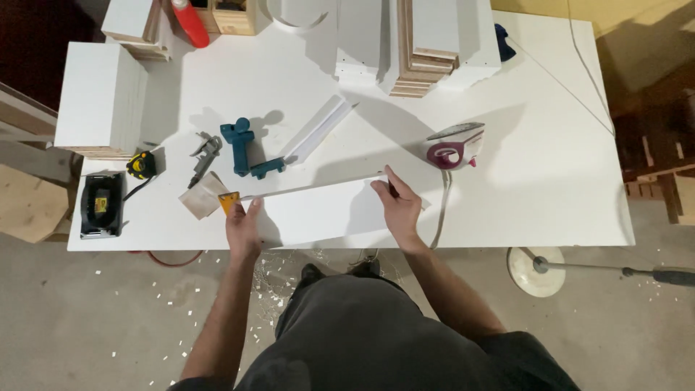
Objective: The person sands the edges of a white wooden board using a sanding block. They then apply a strip of edge banding to the board's edge and use a clothes iron to press and adhere it. Finally, they use a clamp to secure the board.
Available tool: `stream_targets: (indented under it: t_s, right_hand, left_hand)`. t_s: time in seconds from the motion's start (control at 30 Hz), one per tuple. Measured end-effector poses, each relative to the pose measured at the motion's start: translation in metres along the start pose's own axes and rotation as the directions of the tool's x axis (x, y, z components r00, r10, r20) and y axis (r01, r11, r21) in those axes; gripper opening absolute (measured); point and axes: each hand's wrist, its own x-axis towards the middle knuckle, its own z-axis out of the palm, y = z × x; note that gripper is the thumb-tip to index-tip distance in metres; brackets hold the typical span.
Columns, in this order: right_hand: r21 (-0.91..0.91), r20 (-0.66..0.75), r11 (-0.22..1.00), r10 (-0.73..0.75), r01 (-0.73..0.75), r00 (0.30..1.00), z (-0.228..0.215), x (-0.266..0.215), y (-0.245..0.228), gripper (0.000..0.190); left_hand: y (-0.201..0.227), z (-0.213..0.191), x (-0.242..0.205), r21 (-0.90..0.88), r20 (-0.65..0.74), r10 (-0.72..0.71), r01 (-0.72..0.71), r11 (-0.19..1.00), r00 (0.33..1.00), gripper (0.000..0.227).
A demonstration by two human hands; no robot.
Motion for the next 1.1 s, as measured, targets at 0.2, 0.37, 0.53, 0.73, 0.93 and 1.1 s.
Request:
stream_targets:
  t_s: [0.2,0.37,0.53,0.73,0.93,1.1]
  right_hand:
    - [0.112,-0.194,0.97,0.236,-0.217,0.952,-0.003,0.001,-0.033,0.027]
    - [0.07,-0.148,0.99,0.129,-0.12,0.981,-0.03,-0.014,-0.037,0.019]
    - [-0.58,0.281,0.778,-0.087,0.242,0.956,-0.086,0.01,-0.072,0.065]
    - [-0.6,0.696,0.538,-0.015,0.592,0.718,-0.107,0.018,-0.144,0.058]
    - [-0.573,0.462,0.749,-0.039,0.332,0.886,-0.168,0.049,-0.149,0.032]
    - [-0.688,0.118,0.704,-0.133,0.177,0.984,-0.256,0.167,-0.116,0.045]
  left_hand:
    - [-0.002,-0.022,0.007,-0.099,0.377,0.087,-0.054,0.994,0.922,0.022]
    - [0.038,0.004,-0.026,0.146,0.373,0.17,-0.239,0.96,0.912,0.016]
    - [0.071,0.034,-0.006,0.294,0.527,0.248,-0.449,0.844,0.813,0.016]
    - [0.122,0.115,-0.021,0.194,0.764,0.319,-0.672,0.715,0.56,0.016]
    - [0.173,0.178,-0.049,0.282,0.859,0.126,-0.665,0.692,0.496,0.032]
    - [0.14,0.199,-0.045,0.349,0.7,0.112,-0.474,0.809,0.706,0.013]
